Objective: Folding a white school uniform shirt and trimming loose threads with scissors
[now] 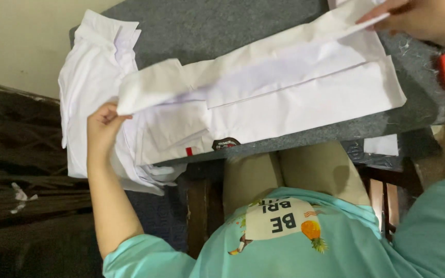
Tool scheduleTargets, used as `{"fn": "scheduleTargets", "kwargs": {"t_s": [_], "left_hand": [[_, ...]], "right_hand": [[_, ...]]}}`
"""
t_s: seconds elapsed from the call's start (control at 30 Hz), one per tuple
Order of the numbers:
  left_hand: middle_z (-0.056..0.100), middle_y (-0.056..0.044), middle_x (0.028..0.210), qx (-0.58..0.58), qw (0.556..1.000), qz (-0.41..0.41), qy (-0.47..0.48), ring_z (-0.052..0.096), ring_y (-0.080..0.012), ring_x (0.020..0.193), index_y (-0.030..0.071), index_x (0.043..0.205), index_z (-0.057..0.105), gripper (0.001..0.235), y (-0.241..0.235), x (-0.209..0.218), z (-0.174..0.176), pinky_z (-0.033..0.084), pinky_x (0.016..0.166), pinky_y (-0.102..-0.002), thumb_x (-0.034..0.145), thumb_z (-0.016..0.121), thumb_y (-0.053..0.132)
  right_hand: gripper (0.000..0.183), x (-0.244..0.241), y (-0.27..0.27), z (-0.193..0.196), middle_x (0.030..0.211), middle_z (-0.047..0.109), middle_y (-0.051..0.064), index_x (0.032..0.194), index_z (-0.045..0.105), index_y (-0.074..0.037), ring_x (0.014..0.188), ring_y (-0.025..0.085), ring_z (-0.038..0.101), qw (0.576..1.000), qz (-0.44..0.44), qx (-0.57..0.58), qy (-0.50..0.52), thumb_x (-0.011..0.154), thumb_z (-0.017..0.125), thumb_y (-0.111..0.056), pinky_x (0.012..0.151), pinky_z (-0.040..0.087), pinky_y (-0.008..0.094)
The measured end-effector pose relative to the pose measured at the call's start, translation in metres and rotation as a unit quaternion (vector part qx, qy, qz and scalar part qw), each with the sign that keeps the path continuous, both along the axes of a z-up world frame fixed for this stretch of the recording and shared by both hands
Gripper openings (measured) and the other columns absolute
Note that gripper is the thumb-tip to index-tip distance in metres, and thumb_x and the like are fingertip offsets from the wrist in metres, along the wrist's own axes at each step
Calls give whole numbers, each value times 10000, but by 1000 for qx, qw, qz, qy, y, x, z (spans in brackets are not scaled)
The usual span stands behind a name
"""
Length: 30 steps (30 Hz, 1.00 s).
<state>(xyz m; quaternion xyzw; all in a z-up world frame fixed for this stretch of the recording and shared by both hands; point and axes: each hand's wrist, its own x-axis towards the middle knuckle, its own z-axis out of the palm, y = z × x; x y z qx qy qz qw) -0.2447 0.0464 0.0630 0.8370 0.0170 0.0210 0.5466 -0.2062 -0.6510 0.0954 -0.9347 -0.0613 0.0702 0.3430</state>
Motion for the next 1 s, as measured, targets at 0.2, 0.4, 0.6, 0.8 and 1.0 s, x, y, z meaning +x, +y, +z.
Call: {"fn": "scheduleTargets", "kwargs": {"t_s": [0.2,0.4,0.6,0.8,1.0], "left_hand": [[666,-101,1252,140,987,-68,-31,622,-204,1220,59,1046,748,239,12,-49,-36,462,1014,-272,875,636,-65],[542,67,892,168,985,30,27,484,-59,827,132,990,659,215,-32,-40,-14,400,780,-223,1036,684,340],[727,-70,1164,-1,1000,24,-19,679,-133,1078,51,1190,636,272,-43,-14,-24,528,978,-250,922,678,68],[723,-149,1109,-127,988,-90,20,693,-254,1141,39,1024,675,411,-8,-38,-15,554,1076,-366,703,572,-195],[706,-91,1330,41,982,-160,92,623,-205,1320,105,1065,739,297,-26,-70,41,434,1153,-351,889,572,-67]], "right_hand": [[223,-42,13,3,1249,720,155,1234,732,-24,1123,308,657,980,-42,-16,192,1025,657,-49,1084,489,464],[133,-38,-16,-78,1063,651,-1,1161,670,-106,881,69,535,987,-60,148,-35,1234,741,-193,775,391,206],[352,-47,13,-66,1246,622,45,1349,636,-120,1048,138,601,970,-56,229,-65,1058,648,79,826,508,265],[442,-43,10,-68,1281,616,166,1410,603,-100,1014,258,584,979,-79,171,-77,1014,606,97,778,479,366],[195,-36,-2,-84,1201,569,136,1288,584,-44,998,241,552,979,-115,139,-98,1095,603,-21,792,446,380]]}}
